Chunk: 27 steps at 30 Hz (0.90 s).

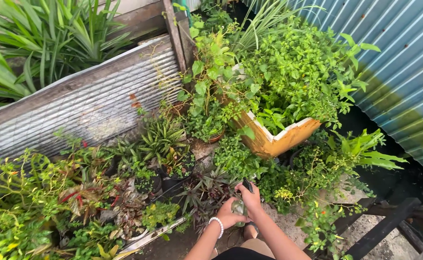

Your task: The person uses a spray bottle to mist water onto various potted plants arranged on a wooden deck and along a corrugated metal wall. The person moves between different plant groupings, spraying leaves and soil surfaces.

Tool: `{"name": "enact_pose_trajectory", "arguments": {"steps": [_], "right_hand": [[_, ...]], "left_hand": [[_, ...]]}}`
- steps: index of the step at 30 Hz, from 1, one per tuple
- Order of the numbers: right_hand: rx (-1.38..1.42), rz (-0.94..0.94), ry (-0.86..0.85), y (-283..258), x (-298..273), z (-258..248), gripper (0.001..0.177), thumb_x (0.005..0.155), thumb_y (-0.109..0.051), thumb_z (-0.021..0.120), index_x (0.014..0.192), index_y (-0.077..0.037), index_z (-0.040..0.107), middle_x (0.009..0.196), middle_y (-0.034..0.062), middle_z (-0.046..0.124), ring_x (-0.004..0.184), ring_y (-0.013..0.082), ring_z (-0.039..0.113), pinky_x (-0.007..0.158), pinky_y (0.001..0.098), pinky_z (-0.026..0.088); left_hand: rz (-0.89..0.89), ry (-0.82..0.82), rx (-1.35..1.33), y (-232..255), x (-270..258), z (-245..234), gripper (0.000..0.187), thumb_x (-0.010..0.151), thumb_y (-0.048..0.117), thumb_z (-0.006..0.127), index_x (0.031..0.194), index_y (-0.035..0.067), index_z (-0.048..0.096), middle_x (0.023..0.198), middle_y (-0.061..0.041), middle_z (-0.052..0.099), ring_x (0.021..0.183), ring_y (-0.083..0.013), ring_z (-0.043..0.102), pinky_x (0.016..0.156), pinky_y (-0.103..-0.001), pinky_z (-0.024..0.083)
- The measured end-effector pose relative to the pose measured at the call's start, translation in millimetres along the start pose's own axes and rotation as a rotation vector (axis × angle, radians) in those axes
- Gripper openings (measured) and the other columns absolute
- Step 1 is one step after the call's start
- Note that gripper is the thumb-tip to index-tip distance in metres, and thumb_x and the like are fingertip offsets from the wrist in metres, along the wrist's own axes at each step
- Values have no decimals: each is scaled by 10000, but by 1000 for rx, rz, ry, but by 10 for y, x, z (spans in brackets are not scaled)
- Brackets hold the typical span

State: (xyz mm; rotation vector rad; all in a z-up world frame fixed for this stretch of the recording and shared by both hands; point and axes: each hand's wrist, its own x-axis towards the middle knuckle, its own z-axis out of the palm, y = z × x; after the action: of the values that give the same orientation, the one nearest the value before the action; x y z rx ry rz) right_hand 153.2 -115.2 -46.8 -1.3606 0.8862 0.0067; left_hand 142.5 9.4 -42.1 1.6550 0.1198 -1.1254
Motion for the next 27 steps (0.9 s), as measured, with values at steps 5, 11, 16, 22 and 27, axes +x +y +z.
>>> {"name": "enact_pose_trajectory", "arguments": {"steps": [5, 11, 16, 22, 27], "right_hand": [[30, 43, 23, -173, 290, -269, 83, 841, -60, 635, 795, -44, 701, 811, 70, 727, 808, 215, 665, 867, 368, 499], [58, 58, 44, -496, 587, -655, 105, 878, -60, 617, 817, -43, 700, 811, 89, 716, 777, 216, 641, 782, 364, 505], [80, 50, 83, -556, 876, -969, 92, 863, -64, 638, 822, -67, 720, 808, 68, 737, 813, 212, 660, 872, 366, 494], [112, 19, 119, -583, 970, -1269, 103, 843, -62, 646, 782, -59, 729, 811, 60, 724, 835, 218, 650, 880, 391, 487], [135, 50, 145, -618, 966, -1389, 112, 837, -51, 636, 795, -53, 740, 822, 68, 736, 827, 215, 650, 887, 372, 480]], "left_hand": [[-27, -26, 104, 300, 239, 203, 766, 597, 268, 899, 1275, 231, 546, 1130, 11, 686, 1019, -159, 645, 868, -286, 521], [-28, -49, 174, 756, 493, 517, 844, 604, 269, 873, 1366, 243, 511, 1178, 24, 670, 1053, -152, 638, 890, -270, 522], [-7, -39, 179, 979, 731, 820, 793, 579, 234, 888, 1287, 215, 531, 1117, 8, 664, 969, -140, 631, 839, -267, 538], [-37, -56, 276, 1164, 749, 1098, 704, 638, 310, 858, 1247, 234, 512, 1042, 13, 623, 902, -138, 569, 762, -245, 441], [-54, -51, 277, 1268, 715, 1222, 664, 623, 197, 881, 1203, 219, 560, 1027, 29, 669, 907, -128, 615, 784, -249, 498]]}}
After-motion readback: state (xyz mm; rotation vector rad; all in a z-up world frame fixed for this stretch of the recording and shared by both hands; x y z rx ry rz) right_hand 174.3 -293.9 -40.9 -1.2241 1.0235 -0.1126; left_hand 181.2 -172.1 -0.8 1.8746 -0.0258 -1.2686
